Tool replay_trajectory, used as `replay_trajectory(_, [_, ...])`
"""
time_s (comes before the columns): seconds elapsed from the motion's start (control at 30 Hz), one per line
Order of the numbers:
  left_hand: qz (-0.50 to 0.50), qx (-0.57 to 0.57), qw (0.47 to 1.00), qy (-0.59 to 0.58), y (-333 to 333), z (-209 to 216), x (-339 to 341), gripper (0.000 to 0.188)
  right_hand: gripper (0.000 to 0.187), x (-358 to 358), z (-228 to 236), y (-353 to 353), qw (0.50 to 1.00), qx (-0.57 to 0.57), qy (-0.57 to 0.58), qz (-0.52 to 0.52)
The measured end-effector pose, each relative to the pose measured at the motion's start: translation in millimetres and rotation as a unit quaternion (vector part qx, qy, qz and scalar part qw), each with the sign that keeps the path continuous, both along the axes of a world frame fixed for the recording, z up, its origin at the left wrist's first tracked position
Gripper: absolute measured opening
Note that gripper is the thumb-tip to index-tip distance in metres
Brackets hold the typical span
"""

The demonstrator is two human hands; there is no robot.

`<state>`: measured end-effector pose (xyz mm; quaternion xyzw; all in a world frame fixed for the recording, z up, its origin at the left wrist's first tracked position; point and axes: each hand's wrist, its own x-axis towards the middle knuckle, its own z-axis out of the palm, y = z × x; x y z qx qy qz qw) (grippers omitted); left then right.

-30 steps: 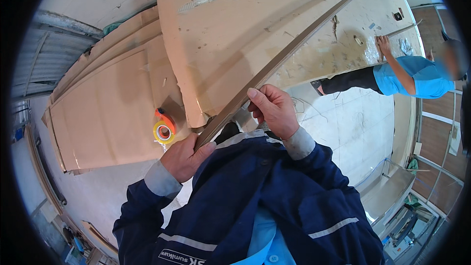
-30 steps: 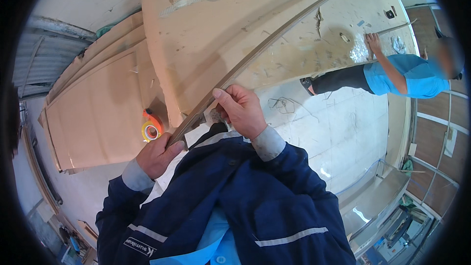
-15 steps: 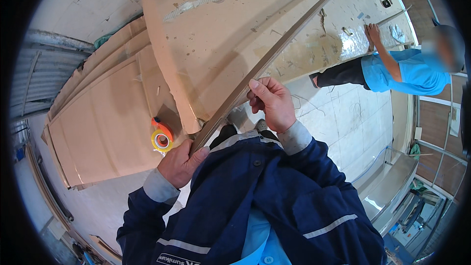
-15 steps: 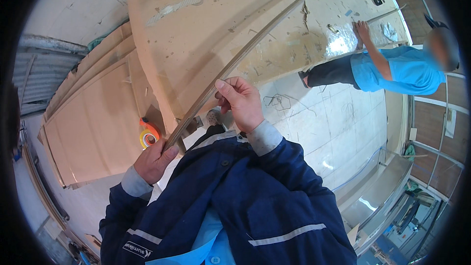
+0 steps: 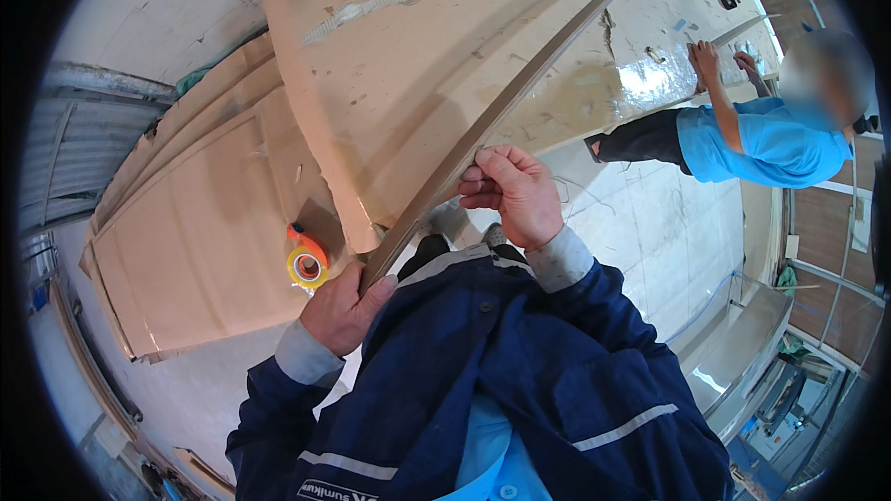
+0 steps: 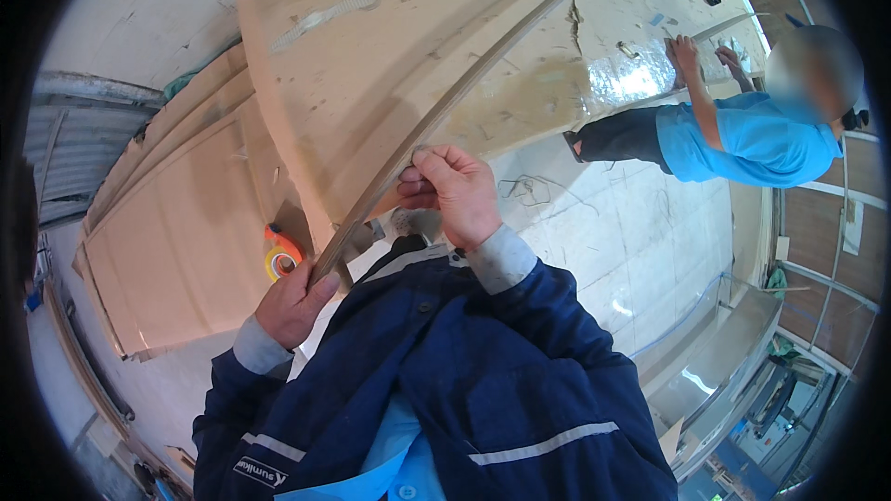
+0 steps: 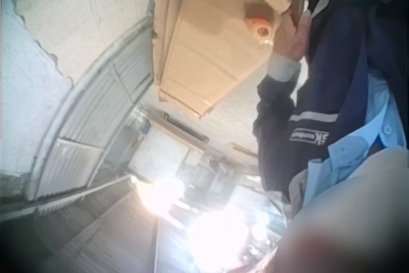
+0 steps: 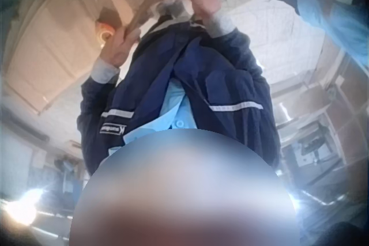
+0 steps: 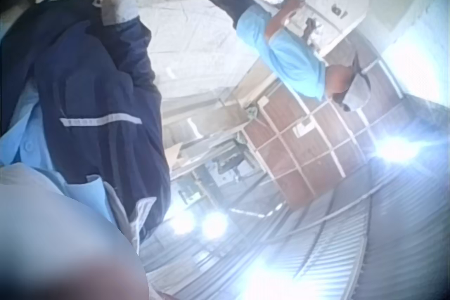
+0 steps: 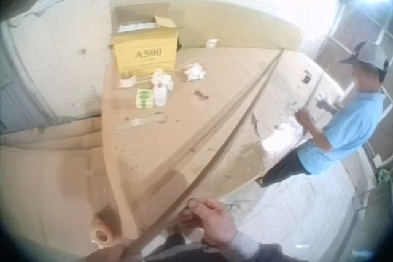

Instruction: The person applies masking tape across a large wooden panel in a grid pattern, then uses a utility knife to cut a long wooden trim piece on a workbench. The taped panel is left on the table while the trim is trimmed to length.

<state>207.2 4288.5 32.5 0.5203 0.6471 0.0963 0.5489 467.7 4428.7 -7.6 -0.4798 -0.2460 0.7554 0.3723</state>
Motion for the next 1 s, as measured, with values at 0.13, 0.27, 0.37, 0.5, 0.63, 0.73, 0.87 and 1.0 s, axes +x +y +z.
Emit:
replay_trajectory(0.13, [-0.006,0.016,0.999,0.032,-1.4,-2.2,4.2,0.066,0.015,-1.7,-0.7,-5.0,1.0,0.0,-0.021,-0.005])
replay_trajectory(0.27, [0.009,0.029,0.999,0.041,2.1,-7.0,8.3,0.064,0.018,-9.0,-0.9,-20.5,0.999,-0.014,-0.005,0.04])
replay_trajectory(0.37, [0.0,0.031,0.997,0.065,7.7,-10.8,10.7,0.061,0.021,-14.8,-0.5,-33.8,0.996,-0.038,-0.001,0.086])
replay_trajectory(0.5, [0.004,0.083,0.993,0.079,16.6,-17.1,15.6,0.058,0.022,-18.2,-1.0,-42.9,0.99,-0.039,-0.019,0.135])
replay_trajectory(0.63, [-0.012,0.099,0.987,0.125,21.6,-20.1,16.3,0.061,0.024,-17.9,-6.5,-45.2,0.989,-0.054,-0.023,0.138])
replay_trajectory(0.73, [-0.03,0.113,0.982,0.145,23.6,-21.2,17.2,0.062,0.026,-16.5,-11.3,-46.2,0.989,-0.065,-0.01,0.13])
replay_trajectory(0.87, [-0.016,0.132,0.981,0.138,25.0,-21.1,20.0,0.061,0.029,-13.9,-14.3,-45.3,0.991,-0.06,-0.004,0.12])
replay_trajectory(1.0, [-0.016,0.151,0.978,0.144,28.5,-20.1,24.3,0.06,0.03,-13.4,-16.3,-43.1,0.995,-0.066,0.001,0.081])
